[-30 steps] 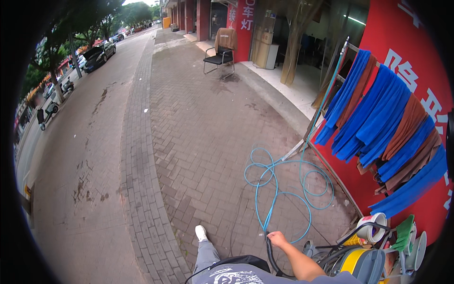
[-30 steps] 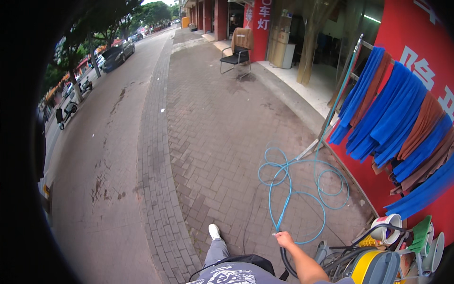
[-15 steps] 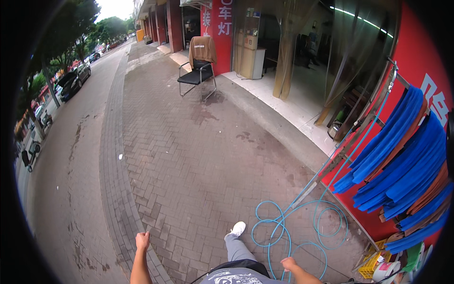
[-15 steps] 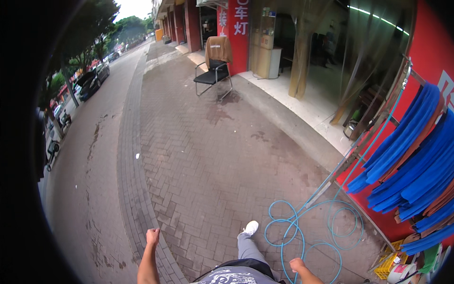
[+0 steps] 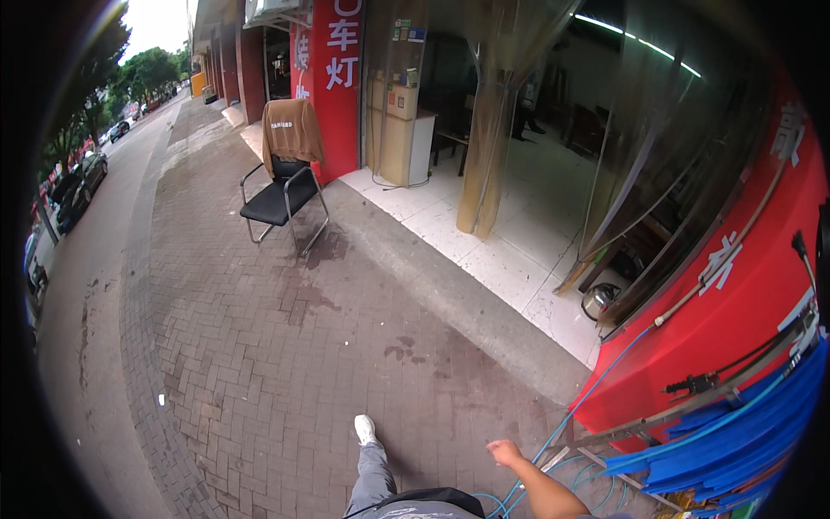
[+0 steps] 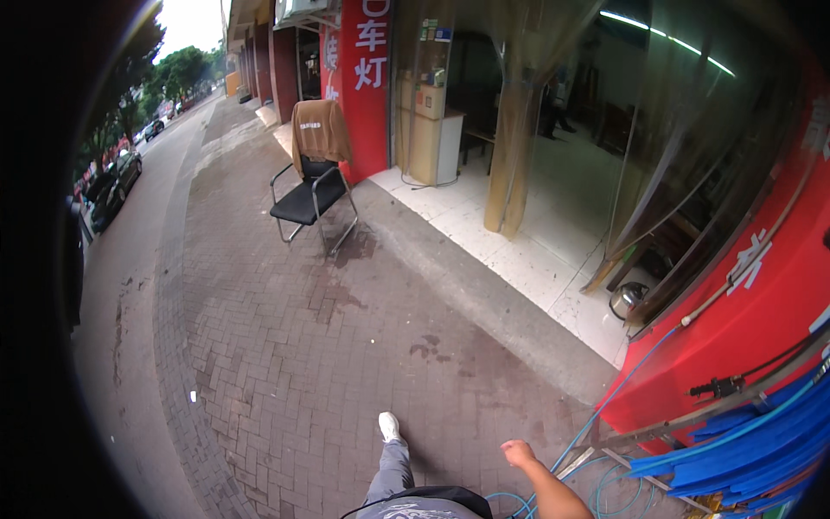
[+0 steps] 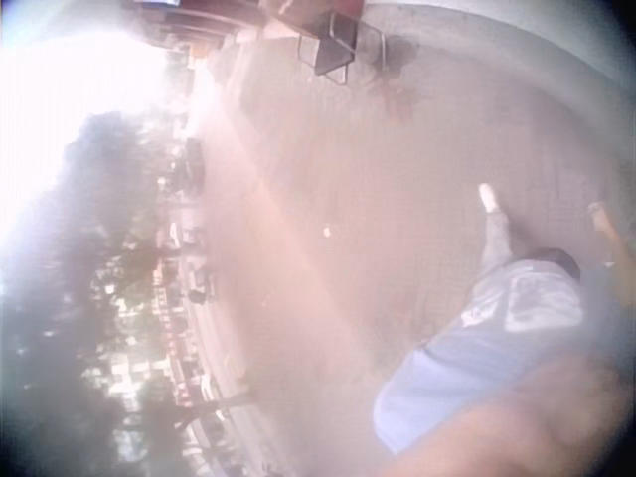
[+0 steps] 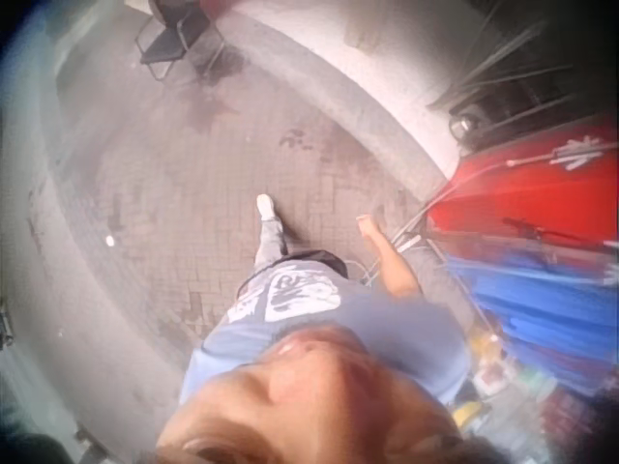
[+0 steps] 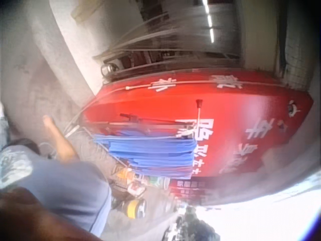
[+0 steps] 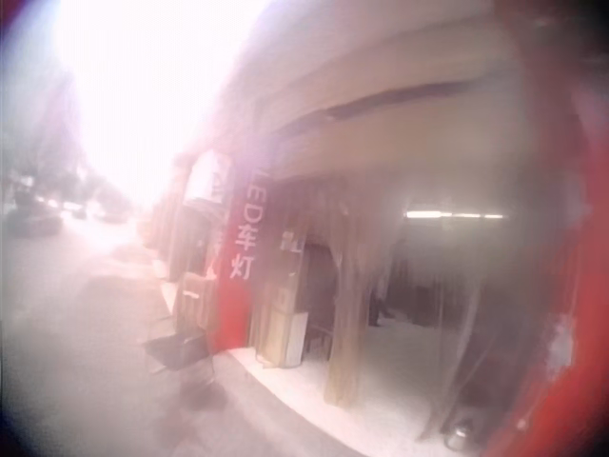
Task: The person removes a dashboard panel, disconnects wiring, and retrieves tools from a nearby shop. They return to the car and use a screwdriver to adjust components within the dashboard cavity.
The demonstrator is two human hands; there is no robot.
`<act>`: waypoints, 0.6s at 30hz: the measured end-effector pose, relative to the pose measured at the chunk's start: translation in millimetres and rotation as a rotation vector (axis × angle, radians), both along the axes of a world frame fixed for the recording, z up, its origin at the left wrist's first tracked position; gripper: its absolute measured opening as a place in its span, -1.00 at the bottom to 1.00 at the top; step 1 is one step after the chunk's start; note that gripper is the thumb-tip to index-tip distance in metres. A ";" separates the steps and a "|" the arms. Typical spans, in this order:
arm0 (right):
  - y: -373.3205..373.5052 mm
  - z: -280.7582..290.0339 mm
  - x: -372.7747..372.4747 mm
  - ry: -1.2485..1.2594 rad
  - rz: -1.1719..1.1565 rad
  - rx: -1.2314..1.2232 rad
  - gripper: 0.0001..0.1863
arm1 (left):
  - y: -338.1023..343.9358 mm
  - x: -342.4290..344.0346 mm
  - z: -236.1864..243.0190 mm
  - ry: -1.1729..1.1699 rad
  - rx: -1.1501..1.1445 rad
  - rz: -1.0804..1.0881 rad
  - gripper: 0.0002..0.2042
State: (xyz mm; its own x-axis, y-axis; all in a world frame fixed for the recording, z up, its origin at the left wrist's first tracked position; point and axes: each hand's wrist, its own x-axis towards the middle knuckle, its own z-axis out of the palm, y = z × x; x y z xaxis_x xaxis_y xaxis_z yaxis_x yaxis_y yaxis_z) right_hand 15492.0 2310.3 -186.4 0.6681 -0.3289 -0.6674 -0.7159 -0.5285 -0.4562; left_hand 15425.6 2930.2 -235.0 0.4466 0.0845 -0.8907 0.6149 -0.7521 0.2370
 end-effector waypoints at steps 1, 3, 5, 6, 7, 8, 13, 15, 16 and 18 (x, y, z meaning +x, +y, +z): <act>-15.7 -1.9 61.5 -0.032 -0.043 0.001 -0.70 | -12.7 45.9 -12.3 0.024 -0.007 -0.017 -0.68; -37.6 -6.0 172.7 -0.050 -0.110 0.002 -0.70 | -30.2 144.7 -28.1 0.065 -0.005 -0.026 -0.70; -39.1 -8.7 260.1 -0.011 -0.199 0.044 -0.69 | -35.8 257.8 -27.7 0.107 0.027 -0.020 -0.71; -50.8 -4.3 299.5 0.008 -0.239 0.042 -0.69 | -37.8 318.4 -20.4 0.135 0.055 -0.020 -0.72; -51.3 -4.3 330.6 0.029 -0.318 0.081 -0.71 | -38.1 384.3 -8.7 0.174 0.102 -0.006 -0.73; -62.0 2.3 350.4 0.089 -0.263 0.082 -0.72 | -40.4 460.1 8.4 0.190 0.163 0.045 -0.74; -116.5 -27.4 486.6 0.200 -0.320 0.158 -0.73 | -126.8 883.9 132.1 -0.648 -0.082 0.230 -0.64; -150.1 -60.1 542.2 0.270 -0.294 0.121 -0.76 | -177.0 1033.6 170.8 -0.838 -0.116 0.098 -0.61; -172.8 -77.2 574.8 0.255 0.339 -0.097 -0.77 | -202.9 1098.3 180.0 -0.875 -0.092 0.109 -0.57; -212.5 -103.7 641.8 0.137 0.917 -0.291 -0.75 | -251.9 1203.6 178.4 -0.939 -0.003 0.082 -0.56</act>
